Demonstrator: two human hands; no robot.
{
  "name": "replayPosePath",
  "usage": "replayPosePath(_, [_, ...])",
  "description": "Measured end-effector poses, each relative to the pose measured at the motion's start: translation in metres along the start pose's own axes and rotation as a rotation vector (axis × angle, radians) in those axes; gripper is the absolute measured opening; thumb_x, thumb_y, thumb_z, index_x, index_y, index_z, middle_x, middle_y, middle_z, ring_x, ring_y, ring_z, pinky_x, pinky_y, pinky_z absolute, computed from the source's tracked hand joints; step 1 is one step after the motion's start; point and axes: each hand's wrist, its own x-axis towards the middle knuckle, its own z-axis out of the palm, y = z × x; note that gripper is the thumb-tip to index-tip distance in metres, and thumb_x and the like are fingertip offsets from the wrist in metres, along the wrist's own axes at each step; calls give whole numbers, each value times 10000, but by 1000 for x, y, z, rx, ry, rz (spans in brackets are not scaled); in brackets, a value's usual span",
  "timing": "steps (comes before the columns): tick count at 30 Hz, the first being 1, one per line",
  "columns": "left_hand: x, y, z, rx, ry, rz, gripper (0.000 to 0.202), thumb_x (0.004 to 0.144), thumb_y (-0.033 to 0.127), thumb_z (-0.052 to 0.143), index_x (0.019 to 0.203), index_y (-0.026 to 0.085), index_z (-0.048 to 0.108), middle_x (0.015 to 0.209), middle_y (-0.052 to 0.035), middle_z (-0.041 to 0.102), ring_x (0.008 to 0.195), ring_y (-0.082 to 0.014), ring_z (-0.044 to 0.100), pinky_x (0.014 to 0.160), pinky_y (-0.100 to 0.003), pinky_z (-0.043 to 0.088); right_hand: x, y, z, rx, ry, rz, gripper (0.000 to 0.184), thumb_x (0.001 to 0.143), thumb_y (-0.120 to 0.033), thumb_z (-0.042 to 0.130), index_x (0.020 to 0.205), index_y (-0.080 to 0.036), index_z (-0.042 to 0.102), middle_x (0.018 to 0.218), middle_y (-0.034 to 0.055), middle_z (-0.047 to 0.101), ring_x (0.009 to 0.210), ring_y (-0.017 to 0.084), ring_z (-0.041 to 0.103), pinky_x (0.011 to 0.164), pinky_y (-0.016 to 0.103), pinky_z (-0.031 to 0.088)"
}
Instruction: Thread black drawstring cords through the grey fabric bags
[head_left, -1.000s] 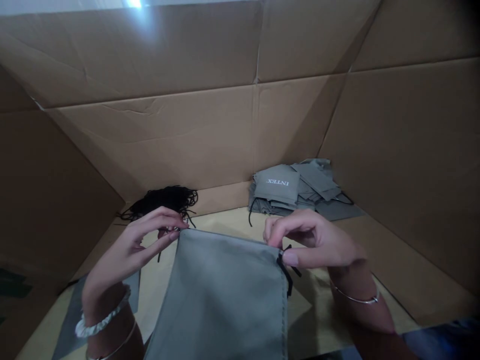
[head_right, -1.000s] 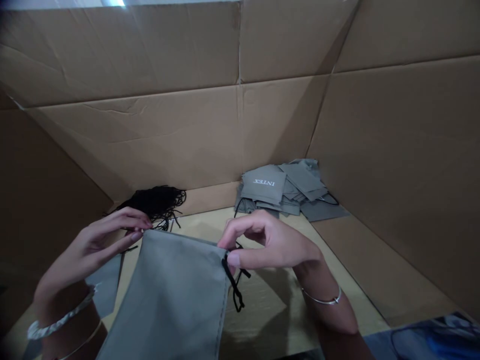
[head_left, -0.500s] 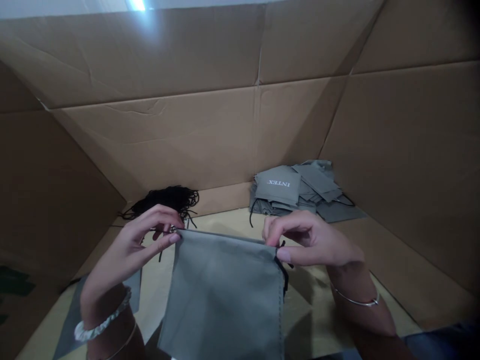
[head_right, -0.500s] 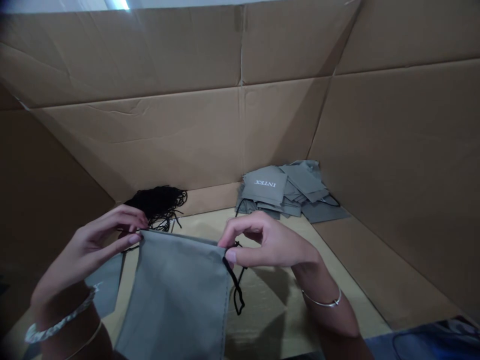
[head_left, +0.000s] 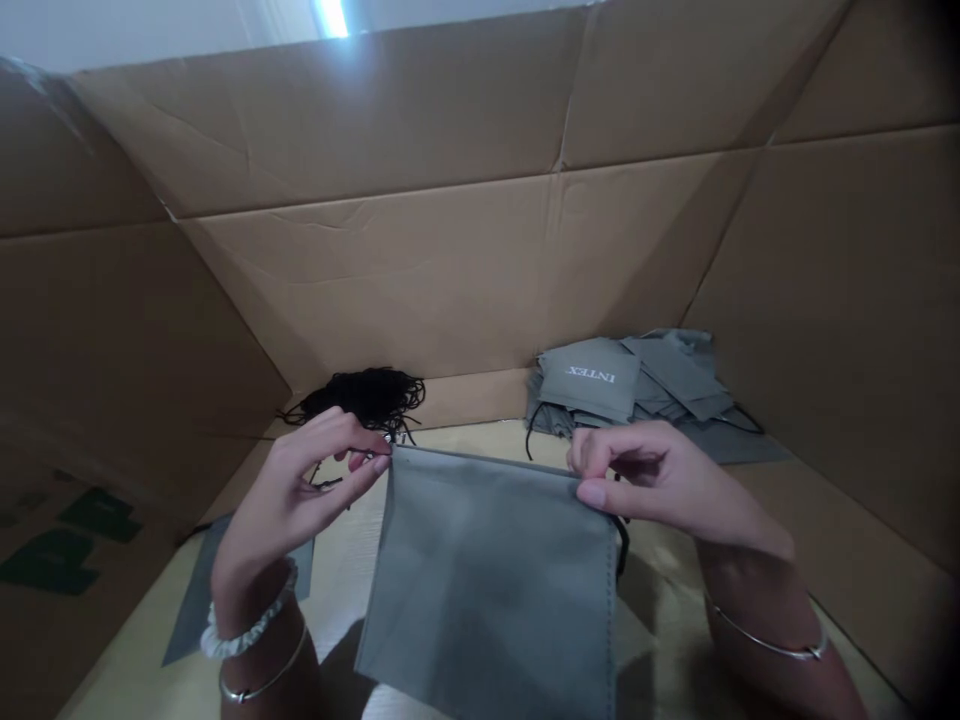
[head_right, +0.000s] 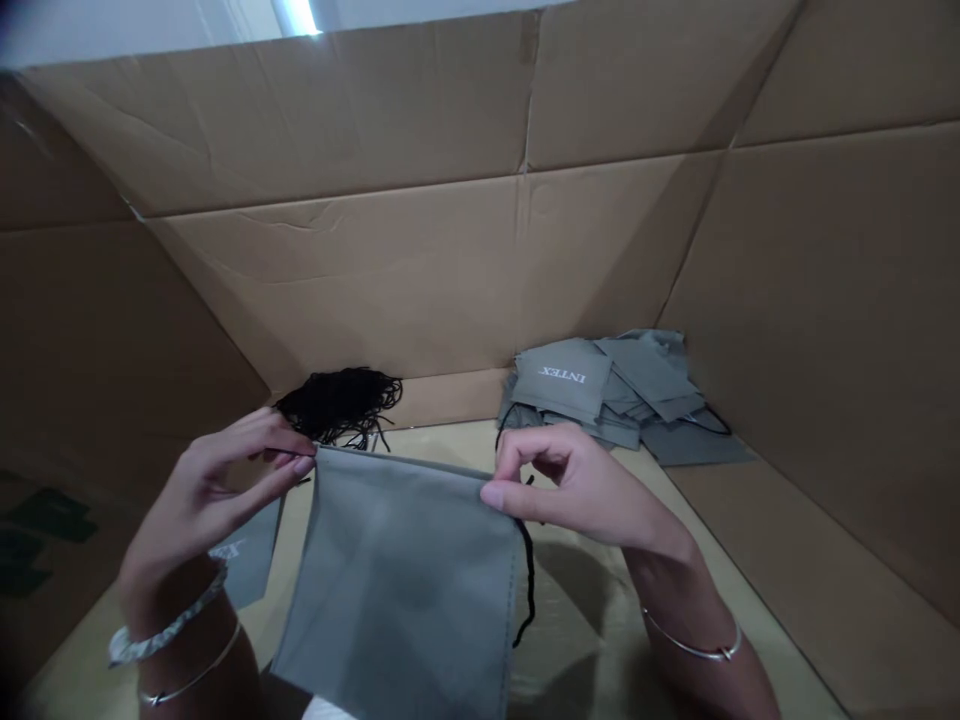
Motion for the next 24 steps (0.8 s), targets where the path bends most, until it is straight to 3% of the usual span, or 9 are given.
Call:
replayPosePath(12, [-1, 2, 3, 76, 41, -4, 24, 873, 173, 628, 893, 184, 636, 762, 4, 610, 680, -115, 536, 620, -245, 428, 7, -2, 8, -233, 49, 14, 238, 887, -362, 642, 724, -191, 618, 714, -6, 572, 656, 116, 496, 602, 260, 359])
replayPosePath(24, [-7, 6, -5, 46, 12, -53, 122, 926, 188, 579, 812, 191, 620, 762, 18, 645, 670, -95, 583, 620, -207, 438, 3, 0, -1, -107, 16, -9, 285, 878, -320, 657, 651, -174, 566, 647, -10, 522, 608, 107, 463, 554, 251, 351])
